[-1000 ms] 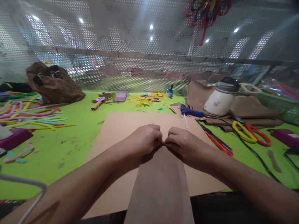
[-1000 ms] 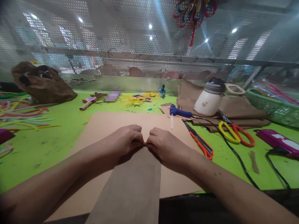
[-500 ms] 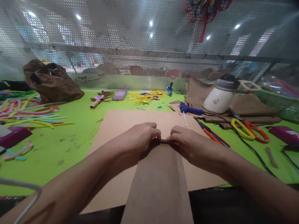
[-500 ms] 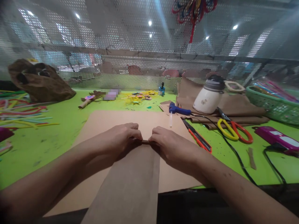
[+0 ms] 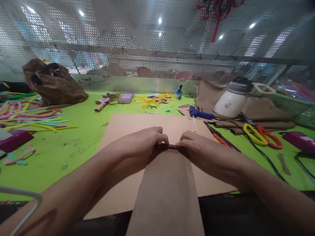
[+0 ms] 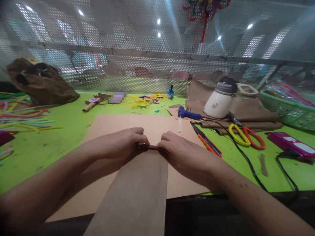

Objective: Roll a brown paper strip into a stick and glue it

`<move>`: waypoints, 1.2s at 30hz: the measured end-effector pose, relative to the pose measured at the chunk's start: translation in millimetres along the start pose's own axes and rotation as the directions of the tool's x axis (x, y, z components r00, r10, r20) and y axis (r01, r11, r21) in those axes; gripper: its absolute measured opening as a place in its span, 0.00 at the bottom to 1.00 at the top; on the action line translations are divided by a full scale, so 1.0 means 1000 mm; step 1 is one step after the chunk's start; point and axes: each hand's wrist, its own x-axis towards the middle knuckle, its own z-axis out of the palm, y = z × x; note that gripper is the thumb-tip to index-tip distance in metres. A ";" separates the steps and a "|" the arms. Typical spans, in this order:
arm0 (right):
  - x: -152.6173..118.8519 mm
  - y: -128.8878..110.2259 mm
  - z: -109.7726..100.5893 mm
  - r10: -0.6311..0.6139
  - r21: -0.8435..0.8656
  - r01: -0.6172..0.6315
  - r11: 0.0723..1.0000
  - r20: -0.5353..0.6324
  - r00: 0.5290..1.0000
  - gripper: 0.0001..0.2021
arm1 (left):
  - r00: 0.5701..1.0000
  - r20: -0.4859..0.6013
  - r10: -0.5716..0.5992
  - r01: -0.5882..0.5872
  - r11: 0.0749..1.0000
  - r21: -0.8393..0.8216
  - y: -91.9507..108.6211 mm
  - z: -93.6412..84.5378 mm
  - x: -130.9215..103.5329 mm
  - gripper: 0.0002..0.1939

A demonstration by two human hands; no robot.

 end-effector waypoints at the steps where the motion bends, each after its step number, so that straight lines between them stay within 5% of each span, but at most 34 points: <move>1: 0.000 0.000 0.000 -0.007 -0.006 0.007 1.000 0.001 1.000 0.10 | 1.000 0.003 -0.003 0.003 1.000 0.003 0.001 -0.001 0.000 0.14; 9: 0.002 0.005 0.003 -0.034 -0.010 0.034 0.999 0.001 0.999 0.09 | 0.999 0.012 -0.051 0.050 0.998 0.045 0.009 -0.004 -0.001 0.13; 13: 0.007 0.008 0.014 -0.057 -0.070 0.050 0.996 -0.100 0.993 0.08 | 0.999 -0.011 -0.051 0.051 0.998 0.027 0.009 -0.006 0.002 0.12; 18: 0.010 0.000 0.021 -0.182 -0.222 0.126 0.967 -0.250 0.951 0.10 | 0.975 -0.077 -0.210 0.190 0.960 -0.208 0.009 -0.019 0.005 0.17; 21: 0.010 -0.006 0.019 -0.254 -0.292 0.172 0.941 -0.273 0.928 0.07 | 0.968 -0.012 -0.251 0.235 0.924 -0.302 0.008 -0.024 0.004 0.20; 24: 0.011 -0.008 0.015 -0.319 -0.303 0.227 0.926 -0.301 0.899 0.08 | 0.980 0.098 -0.175 0.198 0.914 -0.355 0.007 -0.026 0.002 0.23; 28: 0.013 -0.008 0.010 -0.349 -0.307 0.243 0.920 -0.365 0.863 0.12 | 0.990 0.115 -0.081 0.130 0.828 -0.545 0.011 -0.021 -0.001 0.19; 32: 0.016 -0.006 0.014 -0.309 -0.290 0.196 0.937 -0.425 0.851 0.10 | 0.978 0.055 -0.200 0.175 0.651 -0.739 0.018 -0.005 -0.002 0.17; 36: 0.016 -0.003 0.017 -0.299 -0.261 0.198 0.945 -0.442 0.845 0.09 | 0.958 0.071 -0.277 0.231 0.600 -0.766 0.021 0.002 -0.002 0.15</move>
